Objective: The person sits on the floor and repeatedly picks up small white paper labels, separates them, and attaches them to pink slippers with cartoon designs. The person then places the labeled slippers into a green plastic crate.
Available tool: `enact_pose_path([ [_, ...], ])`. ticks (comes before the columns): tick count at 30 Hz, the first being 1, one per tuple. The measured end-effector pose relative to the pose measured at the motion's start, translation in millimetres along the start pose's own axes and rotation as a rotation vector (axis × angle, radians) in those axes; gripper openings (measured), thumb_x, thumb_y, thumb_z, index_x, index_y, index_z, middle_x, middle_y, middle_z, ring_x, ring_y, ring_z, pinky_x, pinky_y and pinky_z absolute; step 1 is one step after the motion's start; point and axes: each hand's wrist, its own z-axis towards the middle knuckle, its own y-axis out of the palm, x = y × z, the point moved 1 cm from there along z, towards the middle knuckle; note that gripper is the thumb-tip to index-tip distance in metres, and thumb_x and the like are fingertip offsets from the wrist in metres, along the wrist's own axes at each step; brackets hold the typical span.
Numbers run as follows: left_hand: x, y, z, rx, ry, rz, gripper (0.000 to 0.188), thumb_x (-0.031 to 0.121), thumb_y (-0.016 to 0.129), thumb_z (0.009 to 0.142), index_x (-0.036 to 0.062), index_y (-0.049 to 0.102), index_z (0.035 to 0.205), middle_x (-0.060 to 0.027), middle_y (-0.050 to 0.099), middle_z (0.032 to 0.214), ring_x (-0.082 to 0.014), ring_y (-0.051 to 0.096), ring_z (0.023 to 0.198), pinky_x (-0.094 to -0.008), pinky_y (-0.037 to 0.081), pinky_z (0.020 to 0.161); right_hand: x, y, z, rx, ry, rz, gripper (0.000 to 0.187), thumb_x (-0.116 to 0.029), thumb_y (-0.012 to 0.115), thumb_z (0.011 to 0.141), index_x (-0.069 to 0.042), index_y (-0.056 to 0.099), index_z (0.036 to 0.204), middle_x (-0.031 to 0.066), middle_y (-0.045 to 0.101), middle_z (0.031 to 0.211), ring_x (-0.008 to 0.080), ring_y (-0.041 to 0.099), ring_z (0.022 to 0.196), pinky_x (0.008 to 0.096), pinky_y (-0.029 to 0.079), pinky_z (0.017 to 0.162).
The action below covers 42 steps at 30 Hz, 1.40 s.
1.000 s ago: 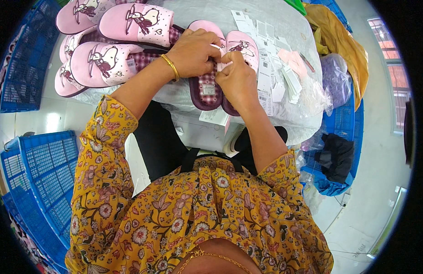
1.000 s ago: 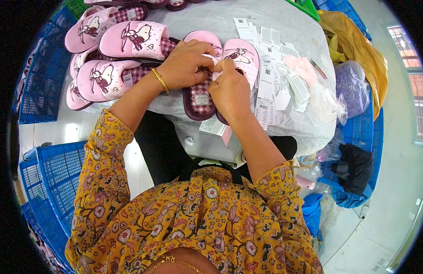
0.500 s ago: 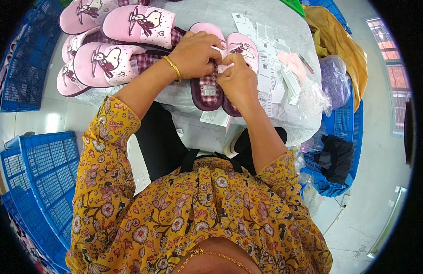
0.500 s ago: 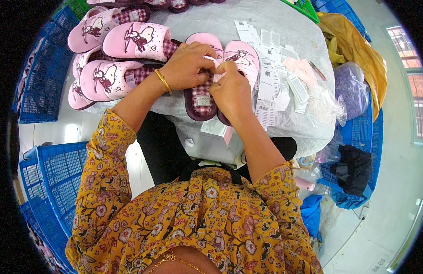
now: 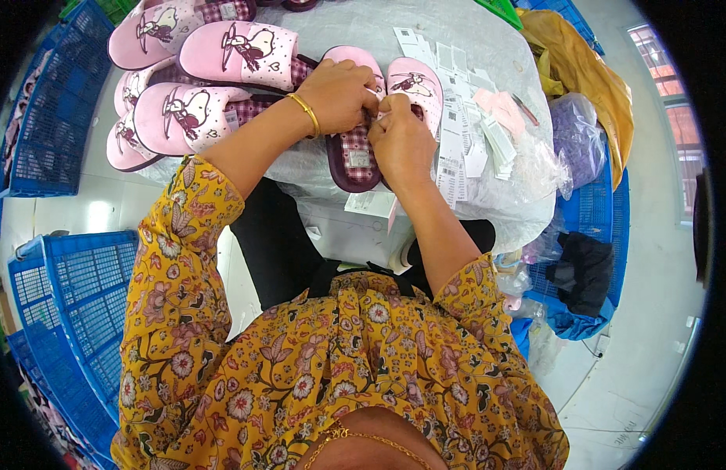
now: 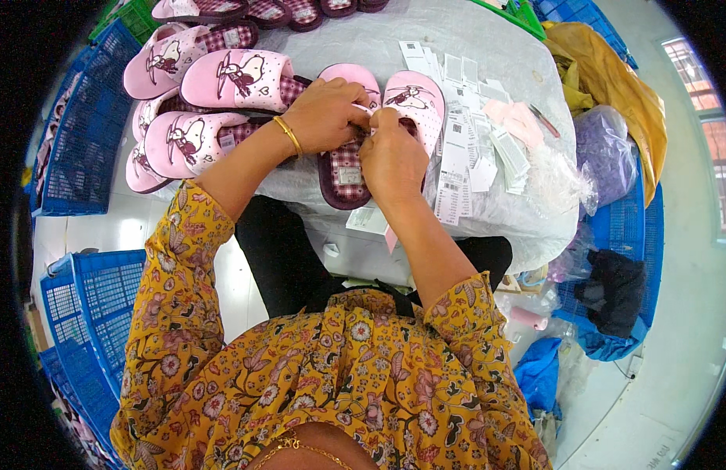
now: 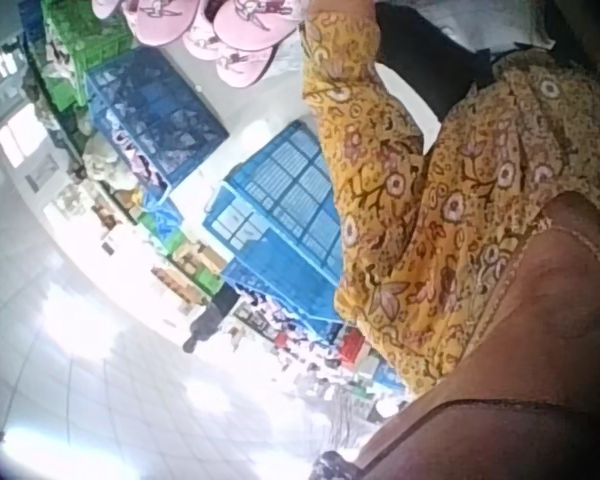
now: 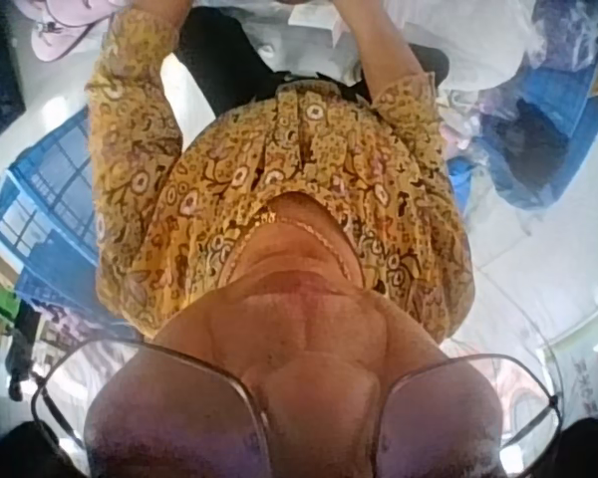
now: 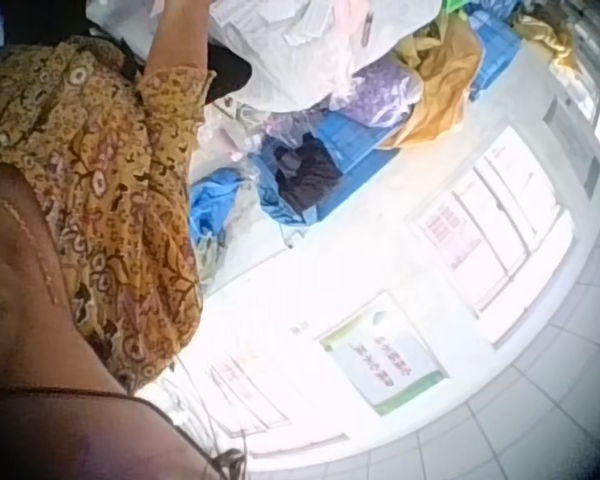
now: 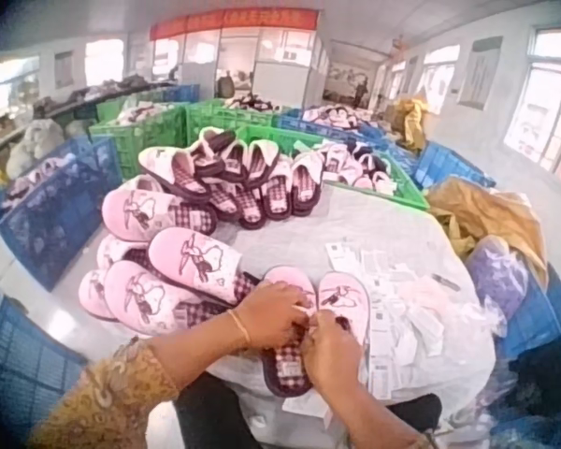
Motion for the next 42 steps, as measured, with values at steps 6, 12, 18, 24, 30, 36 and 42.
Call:
enact_pose_path([
  [6,2,-7,12,-0.091,0.075,0.114,0.013,0.024,0.068,0.078,0.0192,0.073,0.089,-0.0014,0.059,0.103,-0.0233,0.056,0.102,-0.0396,0.044,0.085,7,4,-4,0.032,-0.009,0.087,0.026,-0.007,0.066,0.078,-0.009,0.056,0.102,0.0056,0.069,0.073,0.0295,0.068,0.072,0.0433,0.05,0.062],
  [12,6,-8,15,-0.124,0.133,0.169,0.016,0.018,0.063,0.079,0.0119,0.069,0.093,-0.0044,0.058,0.101,-0.025,0.056,0.102,-0.0392,0.046,0.082,10,3,-7,0.039,0.0,0.146,0.031,-0.006,0.069,0.076,-0.008,0.056,0.105,0.007,0.069,0.074,0.0294,0.068,0.073,0.0411,0.051,0.063],
  [18,14,-7,23,-0.206,0.181,0.289,0.026,0.007,0.059,0.079,-0.0003,0.061,0.105,-0.0131,0.055,0.11,-0.0308,0.057,0.104,-0.0402,0.05,0.088,29,-7,-6,-0.042,-0.065,0.466,0.039,-0.008,0.072,0.077,-0.007,0.058,0.113,0.0145,0.068,0.089,0.0318,0.066,0.08,0.0429,0.051,0.069],
  [24,-2,-3,15,-0.078,0.232,0.222,0.022,0.01,0.054,0.087,-0.0009,0.059,0.105,-0.0147,0.055,0.114,-0.032,0.059,0.103,-0.041,0.05,0.087,47,-63,-67,-0.107,-0.174,0.412,0.021,-0.008,0.068,0.079,-0.01,0.068,0.101,0.0086,0.061,0.087,0.022,0.064,0.071,0.0322,0.05,0.061],
  [30,-2,-10,16,-0.013,0.171,0.097,0.02,0.013,0.053,0.09,0.0007,0.057,0.105,-0.0142,0.054,0.112,-0.0333,0.059,0.098,-0.0414,0.05,0.085,54,-54,-121,-0.222,-0.268,0.076,0.025,-0.011,0.069,0.08,-0.018,0.07,0.104,0.007,0.055,0.081,0.0259,0.06,0.065,0.0374,0.049,0.057],
  [36,-2,-11,15,0.015,0.142,0.067,0.016,0.014,0.053,0.089,0.0013,0.055,0.099,-0.0142,0.052,0.104,-0.0334,0.058,0.095,-0.0418,0.049,0.083,60,-24,-120,-0.043,-0.349,0.027,0.028,-0.011,0.072,0.076,-0.019,0.071,0.102,0.0051,0.05,0.077,0.0233,0.058,0.062,0.0368,0.047,0.055],
  [42,-1,-5,11,0.081,0.18,-0.009,0.015,0.014,0.055,0.087,0.0003,0.055,0.095,-0.015,0.053,0.097,-0.0345,0.056,0.097,-0.0417,0.049,0.083,61,-54,-105,-0.071,-0.494,0.072,0.014,-0.013,0.07,0.076,-0.015,0.068,0.09,0.0039,0.056,0.081,0.0246,0.06,0.079,0.0383,0.048,0.067],
])
